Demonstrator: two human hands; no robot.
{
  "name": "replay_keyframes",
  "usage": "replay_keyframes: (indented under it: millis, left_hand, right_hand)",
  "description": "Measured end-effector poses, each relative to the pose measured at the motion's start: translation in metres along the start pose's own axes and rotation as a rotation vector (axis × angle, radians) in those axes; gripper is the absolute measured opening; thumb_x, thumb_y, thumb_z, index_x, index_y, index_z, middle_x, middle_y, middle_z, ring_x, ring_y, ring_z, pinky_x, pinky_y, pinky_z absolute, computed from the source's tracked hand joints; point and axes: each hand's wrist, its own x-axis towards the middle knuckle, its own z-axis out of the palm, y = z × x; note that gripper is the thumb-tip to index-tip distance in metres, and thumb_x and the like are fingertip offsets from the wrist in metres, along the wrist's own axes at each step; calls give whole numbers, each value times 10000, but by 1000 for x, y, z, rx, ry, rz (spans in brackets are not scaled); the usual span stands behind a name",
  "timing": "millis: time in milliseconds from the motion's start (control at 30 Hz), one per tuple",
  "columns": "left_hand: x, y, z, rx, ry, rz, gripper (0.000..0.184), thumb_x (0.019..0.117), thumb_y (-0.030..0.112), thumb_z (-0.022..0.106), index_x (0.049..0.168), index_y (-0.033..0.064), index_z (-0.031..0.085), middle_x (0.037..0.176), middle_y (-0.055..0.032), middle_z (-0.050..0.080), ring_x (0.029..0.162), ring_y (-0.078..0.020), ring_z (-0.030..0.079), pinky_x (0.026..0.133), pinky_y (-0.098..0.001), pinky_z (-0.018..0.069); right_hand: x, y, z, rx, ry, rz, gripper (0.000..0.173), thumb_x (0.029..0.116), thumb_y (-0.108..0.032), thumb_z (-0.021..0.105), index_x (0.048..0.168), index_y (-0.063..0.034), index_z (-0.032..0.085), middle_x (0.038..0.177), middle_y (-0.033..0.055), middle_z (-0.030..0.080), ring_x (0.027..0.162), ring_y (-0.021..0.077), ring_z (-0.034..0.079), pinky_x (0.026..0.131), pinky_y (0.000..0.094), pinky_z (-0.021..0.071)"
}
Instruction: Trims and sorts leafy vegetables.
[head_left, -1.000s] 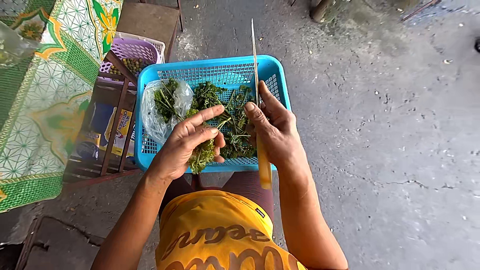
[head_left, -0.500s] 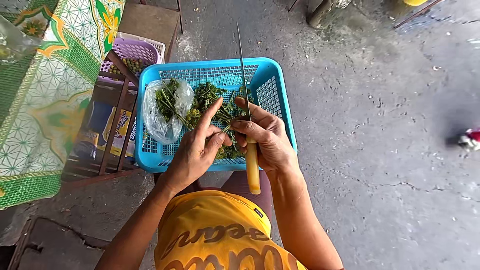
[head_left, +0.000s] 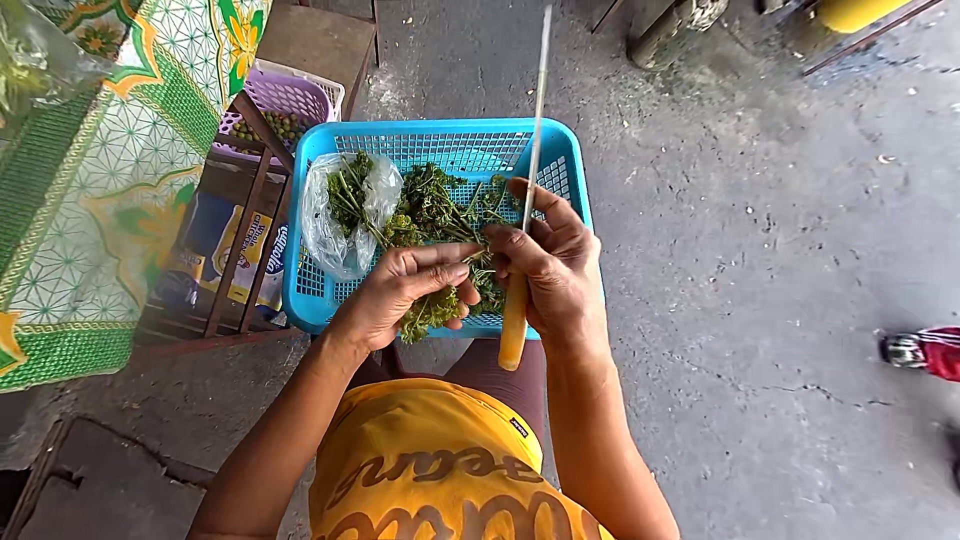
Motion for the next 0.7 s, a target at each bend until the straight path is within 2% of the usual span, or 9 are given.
replay_keyframes:
  millis: [67, 133, 233, 333, 467, 533, 633, 700]
  left_hand:
    - [-2, 1, -1, -64, 58, -13, 296, 1074, 107, 475, 1298, 32, 654, 891, -114, 734, 717, -156, 726, 641, -309, 635]
    - [-3, 3, -2, -152, 147, -31, 260, 1083, 177, 476, 1259, 82, 642, 955, -119, 751, 772, -184, 751, 649, -338, 641]
    - [-1, 7, -1, -268, 250, -95, 268, 1081, 325, 477, 1218, 153, 628, 955, -72, 743, 744, -163, 738, 595, -322, 623]
    - [2, 5, -5, -441, 190, -131, 316, 1069, 420, 483, 1097, 186, 695, 889, -15, 738, 684, -111, 718, 569, -289, 620]
    - [7, -3, -11, -632, 38, -126, 338, 1063, 395, 499, 1023, 136, 712, 861, -18, 707, 685, -105, 703, 581, -272, 615]
    - [8, -3, -11, -647, 60, -122, 295, 1062, 365, 503, 1064, 139, 694, 839, -10, 687, 676, -93, 693, 581, -248, 607]
    - [7, -2, -13, -616, 70, -84, 322, 1074, 327, 488, 1292, 145, 640, 840, 4, 670, 677, -75, 688, 598, -218, 602]
    - [5, -1, -15, -557, 60, -47, 312, 1072, 292, 490, 1300, 149, 648, 838, 6, 657, 679, -79, 678, 597, -225, 601]
  right_hand:
    - [4, 0, -10, 9, 51, 31, 515, 950, -156, 678, 1441, -202, 532, 814, 2, 636, 498, 56, 546, 423, 190, 491]
    - [4, 1, -22, 73, 42, 82, 474, 986, -210, 658, 1442, -205, 529, 805, 2, 613, 494, 60, 540, 416, 206, 499]
    - [0, 3, -32, 167, 6, 163, 376, 1061, -308, 535, 1421, -201, 520, 786, 9, 592, 482, 83, 533, 411, 229, 502]
    - [-6, 8, -32, 170, 14, 248, 382, 1108, -400, 384, 1411, -214, 522, 849, 20, 630, 495, 90, 549, 419, 229, 504]
    - [-9, 18, -31, 162, -23, 294, 386, 1113, -380, 378, 1416, -198, 534, 889, 44, 647, 514, 105, 564, 429, 231, 508]
    - [-10, 22, -30, 162, -56, 298, 393, 1112, -362, 378, 1432, -187, 525, 888, 51, 631, 512, 107, 550, 435, 230, 504]
    - [-10, 28, -30, 178, -81, 294, 398, 1112, -343, 382, 1445, -168, 511, 880, 63, 642, 500, 112, 552, 428, 230, 504]
    - [-10, 31, -31, 190, -90, 300, 402, 1111, -341, 382, 1448, -165, 512, 871, 68, 640, 500, 115, 553, 425, 235, 505]
